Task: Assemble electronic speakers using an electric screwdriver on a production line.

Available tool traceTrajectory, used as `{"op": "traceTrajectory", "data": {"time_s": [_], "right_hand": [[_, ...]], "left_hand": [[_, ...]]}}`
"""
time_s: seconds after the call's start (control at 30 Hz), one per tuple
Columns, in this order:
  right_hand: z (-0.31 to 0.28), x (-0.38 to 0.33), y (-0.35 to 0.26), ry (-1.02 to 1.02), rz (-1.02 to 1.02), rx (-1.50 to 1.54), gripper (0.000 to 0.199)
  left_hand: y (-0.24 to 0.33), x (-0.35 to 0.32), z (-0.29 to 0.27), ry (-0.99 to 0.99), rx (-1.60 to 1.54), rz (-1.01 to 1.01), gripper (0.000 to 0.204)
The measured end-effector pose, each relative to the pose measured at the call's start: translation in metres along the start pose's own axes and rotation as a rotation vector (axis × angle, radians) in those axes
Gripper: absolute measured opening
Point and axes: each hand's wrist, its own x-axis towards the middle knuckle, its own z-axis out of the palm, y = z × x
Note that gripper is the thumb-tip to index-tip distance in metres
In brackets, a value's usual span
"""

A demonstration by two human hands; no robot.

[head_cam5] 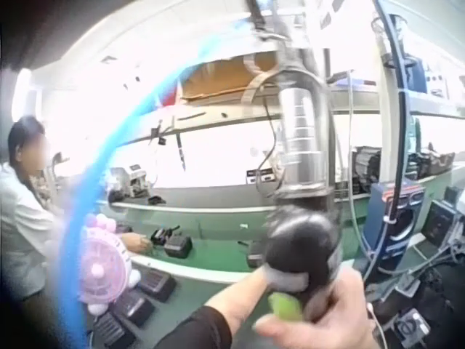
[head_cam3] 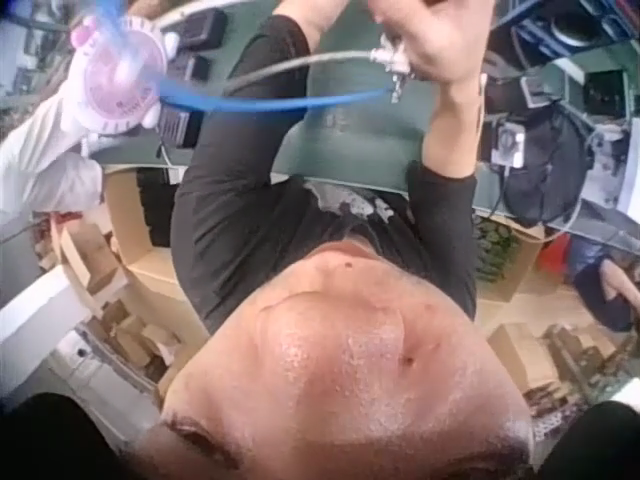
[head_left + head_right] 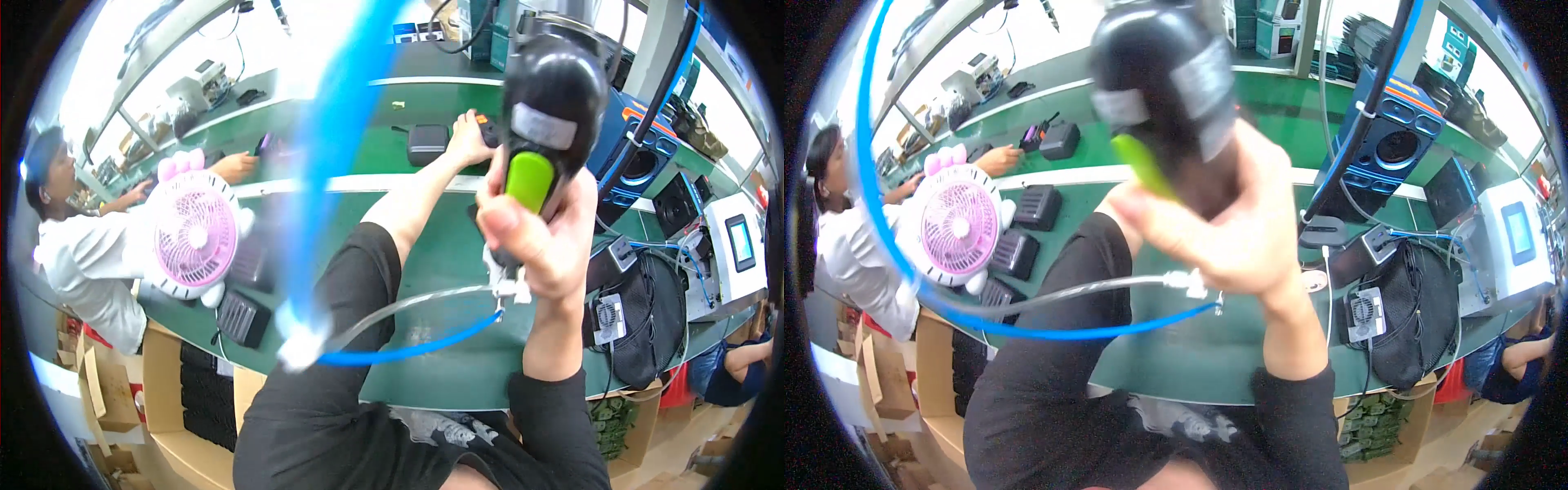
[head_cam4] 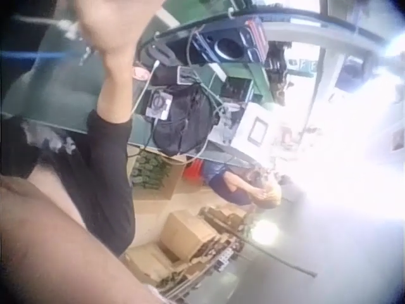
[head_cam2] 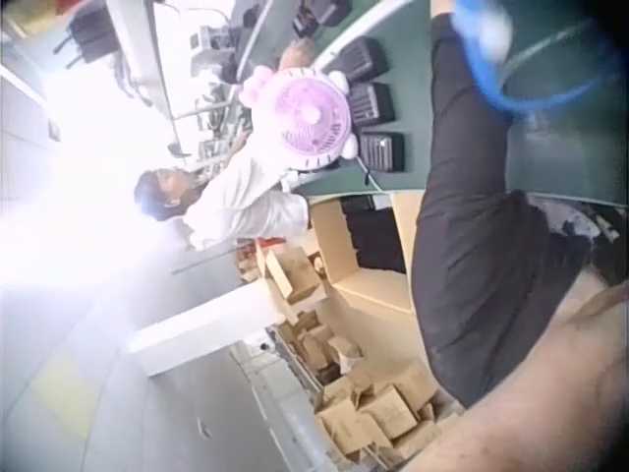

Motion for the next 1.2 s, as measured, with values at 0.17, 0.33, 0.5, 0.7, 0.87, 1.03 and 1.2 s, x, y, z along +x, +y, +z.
{"op": "traceTrajectory", "data": {"time_s": [0.17,0.33,0.5,0.7,0.87,1.03,1.2], "right_hand": [[-0.001,0.008,0.002,-0.024,-0.217,-0.056,0.046],[0.000,0.005,0.002,-0.021,-0.300,-0.133,0.047],[-0.006,0.002,0.001,-0.071,-0.143,-0.108,0.050],[0.001,-0.004,-0.008,-0.131,-0.117,-0.054,0.053],[0.009,-0.005,-0.006,-0.137,-0.145,-0.078,0.054],[0.008,-0.006,-0.010,-0.143,-0.152,-0.134,0.053],[-0.011,-0.005,-0.006,-0.019,-0.188,-0.204,0.056]], "left_hand": [[-0.006,0.007,-0.010,-0.116,0.232,-0.048,0.106],[-0.017,0.016,-0.023,-0.349,0.507,-0.010,0.103],[-0.007,0.003,0.013,-0.386,0.664,-0.115,0.091],[-0.031,0.004,0.001,-0.395,0.419,-0.247,0.097],[-0.066,0.002,-0.016,-0.256,0.308,-0.086,0.073],[-0.078,-0.033,-0.095,-0.161,0.188,0.003,0.075],[-0.021,-0.125,-0.214,-0.528,-0.477,-0.067,0.041]]}}
